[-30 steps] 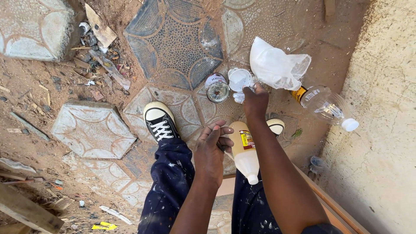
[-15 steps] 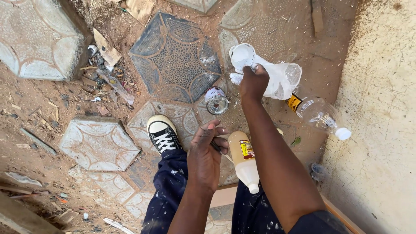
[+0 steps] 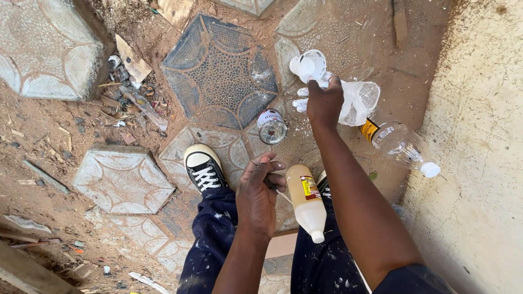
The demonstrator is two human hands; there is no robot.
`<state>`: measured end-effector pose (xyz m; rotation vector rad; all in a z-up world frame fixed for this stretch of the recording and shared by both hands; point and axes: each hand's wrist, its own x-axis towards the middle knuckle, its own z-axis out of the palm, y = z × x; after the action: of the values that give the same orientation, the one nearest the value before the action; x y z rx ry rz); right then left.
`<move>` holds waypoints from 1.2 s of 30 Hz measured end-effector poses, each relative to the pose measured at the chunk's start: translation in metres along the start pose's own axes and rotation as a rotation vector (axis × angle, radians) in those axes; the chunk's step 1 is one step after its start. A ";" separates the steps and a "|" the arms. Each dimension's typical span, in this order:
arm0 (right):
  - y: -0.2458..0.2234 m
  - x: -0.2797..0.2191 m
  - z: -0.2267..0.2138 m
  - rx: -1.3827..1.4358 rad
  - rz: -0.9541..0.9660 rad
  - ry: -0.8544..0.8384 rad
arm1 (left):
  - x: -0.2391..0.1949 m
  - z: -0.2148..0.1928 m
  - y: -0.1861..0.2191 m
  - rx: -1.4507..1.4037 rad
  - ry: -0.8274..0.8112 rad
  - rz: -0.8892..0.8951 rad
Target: Preparing and mixing wood stain by pouring liquids from various containers into a cup and stirring.
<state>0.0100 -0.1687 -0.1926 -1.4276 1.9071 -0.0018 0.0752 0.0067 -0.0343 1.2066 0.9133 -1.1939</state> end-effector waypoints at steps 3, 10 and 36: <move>0.003 0.000 -0.002 0.008 -0.029 0.005 | 0.003 -0.002 -0.004 0.009 -0.001 -0.003; 0.007 -0.005 -0.011 0.005 -0.096 -0.019 | 0.005 -0.007 -0.008 0.019 0.010 0.004; 0.092 -0.072 -0.007 -0.494 -0.745 -0.191 | -0.004 -0.034 -0.013 0.024 0.125 0.141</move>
<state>-0.0622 -0.0769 -0.1855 -2.3079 1.1680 0.2555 0.0646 0.0414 -0.0381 1.3537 0.8928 -1.0289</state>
